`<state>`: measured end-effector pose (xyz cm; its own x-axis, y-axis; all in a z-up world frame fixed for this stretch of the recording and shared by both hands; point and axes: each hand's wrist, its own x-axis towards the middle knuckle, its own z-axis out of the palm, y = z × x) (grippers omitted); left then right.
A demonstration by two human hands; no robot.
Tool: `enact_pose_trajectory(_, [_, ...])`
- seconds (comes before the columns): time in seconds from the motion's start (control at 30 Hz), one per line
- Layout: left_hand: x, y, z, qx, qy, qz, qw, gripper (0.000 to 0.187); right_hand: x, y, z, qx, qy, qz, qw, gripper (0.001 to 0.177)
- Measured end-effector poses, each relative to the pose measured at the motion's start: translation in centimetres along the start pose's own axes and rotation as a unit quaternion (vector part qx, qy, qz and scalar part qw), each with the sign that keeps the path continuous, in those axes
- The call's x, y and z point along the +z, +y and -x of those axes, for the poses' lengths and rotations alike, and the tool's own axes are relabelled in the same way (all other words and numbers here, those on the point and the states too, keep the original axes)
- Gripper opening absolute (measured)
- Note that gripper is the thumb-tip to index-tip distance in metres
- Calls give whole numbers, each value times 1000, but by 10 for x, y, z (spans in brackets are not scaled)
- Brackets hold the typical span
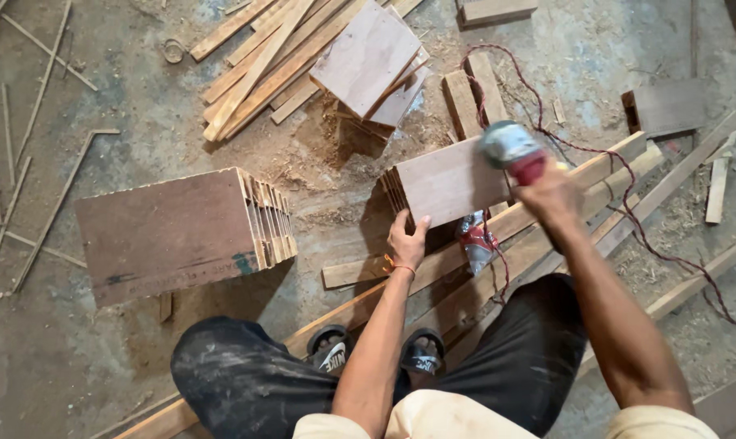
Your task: The person uses an angle grinder to sand the surface of a rectangular wooden board. They repeatedly flip the board over to sand both sides, holding it with one hand while operating the tool with the other.
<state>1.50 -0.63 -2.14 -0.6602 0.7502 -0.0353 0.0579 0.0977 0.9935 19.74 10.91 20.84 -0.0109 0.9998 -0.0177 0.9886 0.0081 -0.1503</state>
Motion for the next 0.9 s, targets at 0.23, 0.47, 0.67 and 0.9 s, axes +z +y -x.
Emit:
enact_pose_trajectory(0.23, [-2, -5, 4, 2, 11, -6, 1000, 66, 23, -97, 47, -147, -62, 11, 987, 53])
enact_pose_trajectory(0.47, [-6, 0, 5, -37, -10, 7, 999, 64, 34, -96, 41, -109, -44, -31, 993, 48])
enact_pose_trajectory(0.67, [0, -9, 5, 28, 23, 0, 999, 62, 43, -36, 0, -39, -17, -14, 999, 55])
enact_pose_trajectory(0.9, [-8, 2, 5, 2, -2, -20, 1000, 62, 25, 18, -35, 80, -19, -30, 996, 62])
